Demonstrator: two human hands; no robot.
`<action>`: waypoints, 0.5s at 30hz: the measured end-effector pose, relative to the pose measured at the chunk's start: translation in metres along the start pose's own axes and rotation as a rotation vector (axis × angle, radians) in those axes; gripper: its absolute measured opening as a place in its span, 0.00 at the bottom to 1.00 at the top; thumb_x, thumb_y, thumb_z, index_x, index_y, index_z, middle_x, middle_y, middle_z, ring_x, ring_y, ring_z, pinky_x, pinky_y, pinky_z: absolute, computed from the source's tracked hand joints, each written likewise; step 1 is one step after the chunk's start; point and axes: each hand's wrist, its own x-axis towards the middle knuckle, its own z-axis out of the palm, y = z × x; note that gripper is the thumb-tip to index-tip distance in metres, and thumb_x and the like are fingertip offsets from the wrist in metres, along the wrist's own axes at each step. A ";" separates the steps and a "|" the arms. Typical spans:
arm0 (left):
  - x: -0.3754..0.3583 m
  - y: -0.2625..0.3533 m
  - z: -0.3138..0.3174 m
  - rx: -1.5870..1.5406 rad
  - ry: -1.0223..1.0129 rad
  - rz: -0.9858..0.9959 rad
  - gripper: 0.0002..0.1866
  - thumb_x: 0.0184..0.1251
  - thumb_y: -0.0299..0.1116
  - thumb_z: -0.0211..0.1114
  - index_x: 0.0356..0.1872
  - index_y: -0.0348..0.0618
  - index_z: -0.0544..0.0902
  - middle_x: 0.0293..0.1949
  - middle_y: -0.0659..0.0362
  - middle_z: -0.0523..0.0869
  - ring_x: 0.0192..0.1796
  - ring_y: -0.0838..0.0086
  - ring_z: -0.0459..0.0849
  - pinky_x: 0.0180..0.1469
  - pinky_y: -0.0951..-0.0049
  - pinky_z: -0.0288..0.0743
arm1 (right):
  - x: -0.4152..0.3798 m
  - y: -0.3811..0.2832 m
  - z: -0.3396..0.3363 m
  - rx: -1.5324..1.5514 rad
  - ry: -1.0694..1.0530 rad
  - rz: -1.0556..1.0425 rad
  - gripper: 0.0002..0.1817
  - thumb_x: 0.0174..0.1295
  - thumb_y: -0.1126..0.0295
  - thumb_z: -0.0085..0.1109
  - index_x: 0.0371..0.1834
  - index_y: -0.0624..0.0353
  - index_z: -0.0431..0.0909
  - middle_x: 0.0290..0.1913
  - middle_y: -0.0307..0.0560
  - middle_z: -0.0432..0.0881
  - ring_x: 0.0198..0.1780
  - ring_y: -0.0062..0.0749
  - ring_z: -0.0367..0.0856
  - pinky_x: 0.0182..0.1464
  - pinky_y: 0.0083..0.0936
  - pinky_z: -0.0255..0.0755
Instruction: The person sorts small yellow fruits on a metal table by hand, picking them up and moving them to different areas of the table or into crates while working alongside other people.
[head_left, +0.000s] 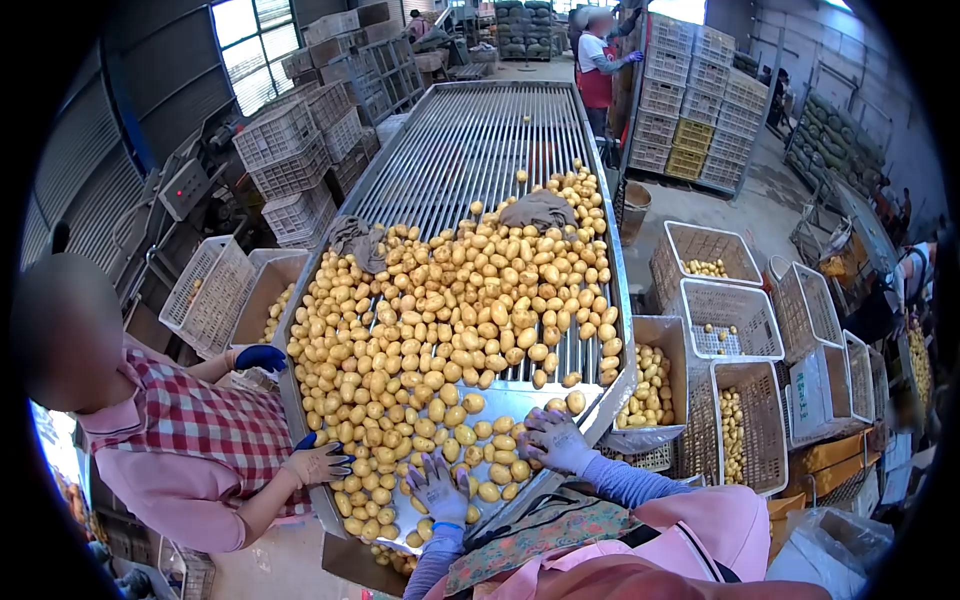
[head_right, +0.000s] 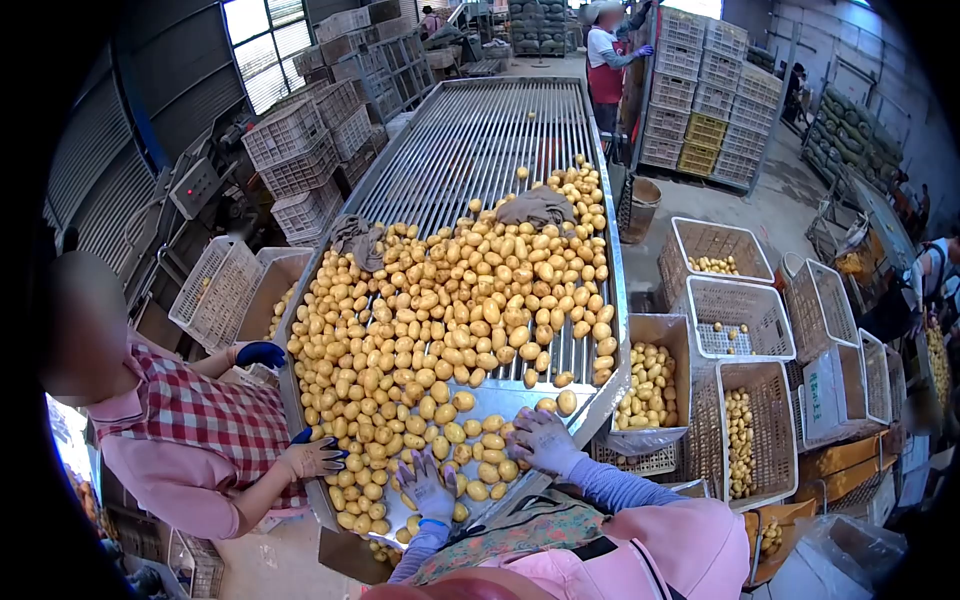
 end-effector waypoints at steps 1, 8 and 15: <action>0.000 0.000 0.000 -0.006 -0.008 -0.010 0.34 0.70 0.54 0.57 0.69 0.40 0.75 0.74 0.45 0.67 0.75 0.29 0.56 0.76 0.31 0.45 | 0.000 0.000 0.000 0.000 0.000 0.000 0.20 0.67 0.50 0.57 0.57 0.43 0.83 0.65 0.39 0.78 0.74 0.37 0.66 0.74 0.46 0.59; -0.001 -0.001 0.003 -0.014 -0.009 -0.011 0.34 0.70 0.54 0.57 0.69 0.41 0.75 0.74 0.44 0.68 0.75 0.29 0.56 0.77 0.32 0.44 | 0.000 -0.001 0.000 0.007 0.026 -0.006 0.20 0.66 0.50 0.58 0.57 0.43 0.83 0.64 0.39 0.78 0.74 0.37 0.66 0.73 0.46 0.59; -0.001 0.001 -0.001 -0.021 -0.004 -0.009 0.34 0.71 0.54 0.56 0.71 0.42 0.74 0.73 0.43 0.69 0.75 0.29 0.56 0.77 0.32 0.43 | -0.001 0.001 0.003 0.028 -0.004 0.012 0.20 0.68 0.51 0.57 0.58 0.44 0.83 0.66 0.40 0.77 0.75 0.38 0.64 0.75 0.48 0.57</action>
